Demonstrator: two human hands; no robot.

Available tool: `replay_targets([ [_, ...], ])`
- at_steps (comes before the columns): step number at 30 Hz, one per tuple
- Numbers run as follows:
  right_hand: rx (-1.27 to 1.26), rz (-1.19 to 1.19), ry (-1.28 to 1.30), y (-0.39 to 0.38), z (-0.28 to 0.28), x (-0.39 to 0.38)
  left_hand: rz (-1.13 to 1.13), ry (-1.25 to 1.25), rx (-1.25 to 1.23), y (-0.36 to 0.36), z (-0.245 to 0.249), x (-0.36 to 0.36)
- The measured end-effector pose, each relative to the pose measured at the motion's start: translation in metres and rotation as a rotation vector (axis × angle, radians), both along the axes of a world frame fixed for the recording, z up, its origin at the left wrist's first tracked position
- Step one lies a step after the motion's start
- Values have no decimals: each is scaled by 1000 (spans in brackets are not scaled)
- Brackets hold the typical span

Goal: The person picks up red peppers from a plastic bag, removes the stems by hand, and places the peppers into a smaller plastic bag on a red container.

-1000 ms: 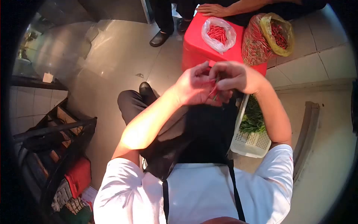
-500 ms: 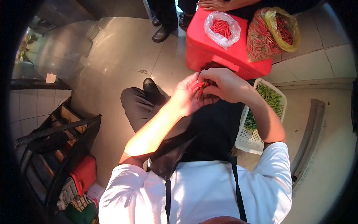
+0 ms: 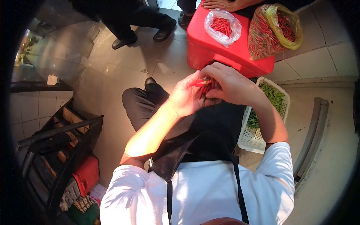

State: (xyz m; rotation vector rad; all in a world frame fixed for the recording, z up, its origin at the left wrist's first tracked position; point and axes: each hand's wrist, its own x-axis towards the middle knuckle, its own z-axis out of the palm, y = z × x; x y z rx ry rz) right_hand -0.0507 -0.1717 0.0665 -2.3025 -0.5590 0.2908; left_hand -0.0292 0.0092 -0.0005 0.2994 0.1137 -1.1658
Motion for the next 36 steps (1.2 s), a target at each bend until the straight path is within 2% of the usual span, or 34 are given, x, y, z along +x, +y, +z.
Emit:
replay_targets([
  [3,27,-56,-108,-3,-3,2,41,21,-67,-3,-1,1],
  [8,128,-200,-213,-3,3,3,147,48,-45,-4,0,2],
  [11,363,-434,-162,-1,9,-5,217,31,-119,0,-9,7],
  [12,343,-488,-275,-2,2,-7,236,13,-160,1,-13,10],
  [15,359,-613,-251,12,-9,-21,336,116,-266,1,-19,13],
  [16,396,-621,-277,19,-19,-24,358,109,-272,2,-21,14],
  [21,242,-563,-414,37,-42,-27,438,87,-290,-5,-27,16],
  [24,98,-580,-491,48,-49,-21,490,73,-187,-10,-25,13],
  [30,137,-591,-391,58,-42,-14,545,49,-188,-5,-24,16],
  [36,61,-605,-443,64,-44,-12,532,32,-197,-5,-21,18],
])
